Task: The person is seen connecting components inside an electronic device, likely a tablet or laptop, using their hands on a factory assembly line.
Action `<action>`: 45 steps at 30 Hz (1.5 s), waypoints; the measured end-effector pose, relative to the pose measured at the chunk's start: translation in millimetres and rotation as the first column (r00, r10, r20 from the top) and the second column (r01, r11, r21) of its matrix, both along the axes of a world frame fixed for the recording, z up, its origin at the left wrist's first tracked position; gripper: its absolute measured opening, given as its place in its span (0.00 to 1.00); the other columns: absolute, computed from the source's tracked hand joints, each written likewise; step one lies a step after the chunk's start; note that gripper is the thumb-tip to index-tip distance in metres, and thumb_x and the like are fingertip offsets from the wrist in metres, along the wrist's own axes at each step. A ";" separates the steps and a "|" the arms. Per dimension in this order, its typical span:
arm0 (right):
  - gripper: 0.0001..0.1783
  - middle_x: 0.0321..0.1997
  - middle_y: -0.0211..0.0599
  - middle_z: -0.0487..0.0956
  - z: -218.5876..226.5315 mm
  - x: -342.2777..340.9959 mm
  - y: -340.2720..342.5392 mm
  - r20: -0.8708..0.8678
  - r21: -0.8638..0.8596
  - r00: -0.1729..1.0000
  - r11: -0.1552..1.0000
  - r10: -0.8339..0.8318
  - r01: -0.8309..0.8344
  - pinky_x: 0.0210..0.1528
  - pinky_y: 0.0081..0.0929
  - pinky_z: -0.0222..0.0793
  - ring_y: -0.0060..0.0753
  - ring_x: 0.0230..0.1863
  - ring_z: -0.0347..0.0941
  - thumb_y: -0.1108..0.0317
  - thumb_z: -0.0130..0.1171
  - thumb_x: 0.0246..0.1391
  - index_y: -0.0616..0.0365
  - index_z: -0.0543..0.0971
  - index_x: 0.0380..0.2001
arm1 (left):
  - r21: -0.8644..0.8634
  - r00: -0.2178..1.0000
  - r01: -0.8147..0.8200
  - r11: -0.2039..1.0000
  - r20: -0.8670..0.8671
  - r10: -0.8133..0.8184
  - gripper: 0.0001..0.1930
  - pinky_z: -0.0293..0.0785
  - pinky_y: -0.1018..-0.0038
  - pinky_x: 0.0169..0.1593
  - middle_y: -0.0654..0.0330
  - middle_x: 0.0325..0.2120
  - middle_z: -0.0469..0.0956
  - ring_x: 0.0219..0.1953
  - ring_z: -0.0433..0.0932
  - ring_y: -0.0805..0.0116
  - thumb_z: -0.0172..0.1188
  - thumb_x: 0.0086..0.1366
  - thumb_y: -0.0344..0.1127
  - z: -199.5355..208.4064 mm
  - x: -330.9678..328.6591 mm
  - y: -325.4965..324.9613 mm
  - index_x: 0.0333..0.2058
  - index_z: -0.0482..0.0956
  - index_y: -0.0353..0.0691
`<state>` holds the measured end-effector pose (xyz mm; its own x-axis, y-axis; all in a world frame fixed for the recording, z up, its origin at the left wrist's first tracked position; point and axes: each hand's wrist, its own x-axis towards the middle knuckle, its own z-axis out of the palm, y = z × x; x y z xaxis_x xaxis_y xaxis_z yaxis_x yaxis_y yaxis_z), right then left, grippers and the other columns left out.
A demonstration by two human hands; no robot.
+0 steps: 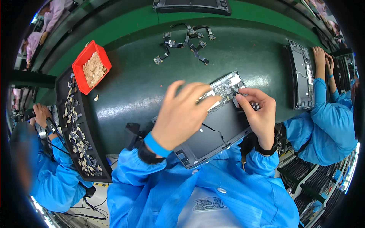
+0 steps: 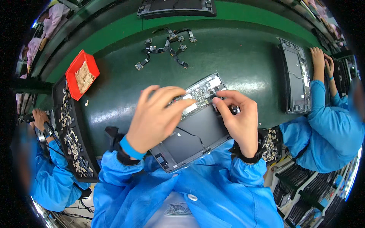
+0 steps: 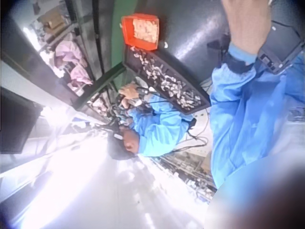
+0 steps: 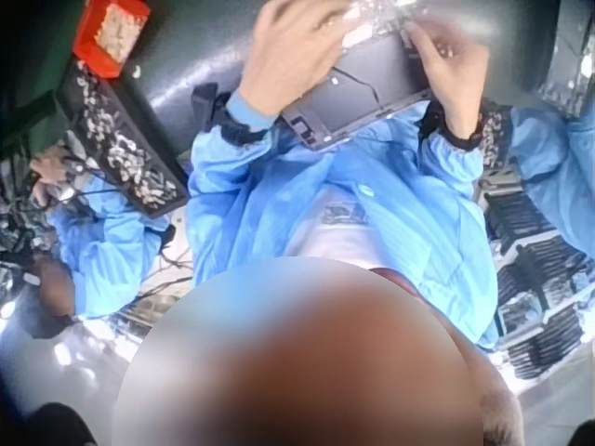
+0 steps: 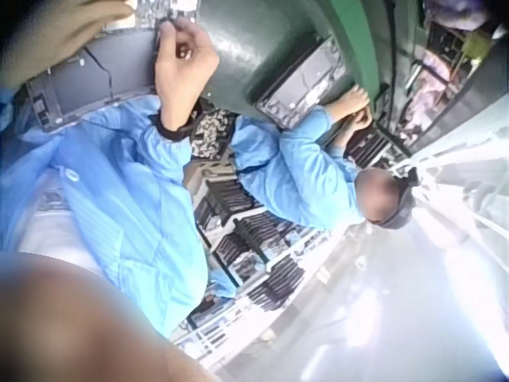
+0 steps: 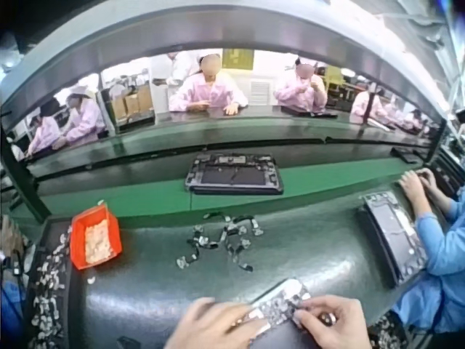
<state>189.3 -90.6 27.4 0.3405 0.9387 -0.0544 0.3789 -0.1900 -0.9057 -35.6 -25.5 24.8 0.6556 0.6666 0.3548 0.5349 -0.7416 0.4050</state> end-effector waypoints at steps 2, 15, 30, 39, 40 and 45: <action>0.09 0.27 0.38 0.86 -6.3 4.5 4.2 0.023 0.016 1.000 1.000 0.001 -0.001 0.37 0.19 0.74 0.19 0.29 0.79 0.72 0.70 0.57 0.68 0.87 0.39 | 0.028 0.997 0.080 0.996 -0.006 -0.079 0.21 0.68 0.61 0.59 0.63 0.50 0.80 0.56 0.77 0.63 0.67 0.55 0.27 -7.4 17.0 5.8 0.49 0.84 0.50; 0.08 0.25 0.36 0.86 -9.5 3.1 14.4 0.026 -0.057 0.996 0.994 0.090 -0.088 0.32 0.20 0.73 0.18 0.27 0.79 0.71 0.70 0.57 0.68 0.87 0.35 | 0.079 0.987 0.157 0.984 -0.042 -0.154 0.22 0.73 0.67 0.52 0.66 0.54 0.82 0.58 0.77 0.66 0.65 0.50 0.26 -26.7 17.8 14.6 0.45 0.88 0.52; 0.07 0.24 0.38 0.86 -9.0 1.3 15.4 0.098 -0.055 0.991 0.995 0.086 -0.081 0.32 0.21 0.73 0.19 0.27 0.80 0.72 0.69 0.56 0.67 0.88 0.33 | 0.057 0.987 0.159 0.986 -0.030 -0.158 0.24 0.74 0.68 0.51 0.66 0.55 0.82 0.59 0.77 0.64 0.68 0.46 0.26 -26.7 16.7 14.4 0.45 0.89 0.52; 0.07 0.24 0.38 0.86 -9.9 2.6 16.1 0.089 -0.052 0.992 0.995 0.095 -0.091 0.31 0.21 0.73 0.19 0.26 0.80 0.72 0.70 0.56 0.68 0.87 0.32 | 0.058 0.987 0.161 0.985 -0.019 -0.160 0.24 0.74 0.68 0.51 0.65 0.54 0.82 0.59 0.77 0.64 0.67 0.46 0.25 -27.2 16.7 15.0 0.45 0.89 0.51; 0.07 0.24 0.38 0.86 -9.9 2.6 16.3 0.088 -0.052 0.992 0.995 0.095 -0.090 0.31 0.21 0.73 0.19 0.26 0.80 0.72 0.70 0.56 0.68 0.87 0.32 | 0.054 0.987 0.160 0.986 -0.014 -0.160 0.24 0.74 0.68 0.51 0.65 0.54 0.82 0.59 0.77 0.64 0.67 0.46 0.25 -27.7 17.0 15.0 0.45 0.89 0.51; 0.08 0.23 0.38 0.86 -6.0 1.3 17.2 0.111 -0.077 0.988 0.992 0.108 -0.100 0.31 0.21 0.73 0.20 0.26 0.80 0.72 0.69 0.56 0.68 0.87 0.32 | 0.056 0.988 0.157 0.986 -0.012 -0.157 0.23 0.74 0.68 0.51 0.65 0.54 0.82 0.59 0.77 0.64 0.67 0.47 0.25 -28.6 16.4 14.2 0.45 0.89 0.51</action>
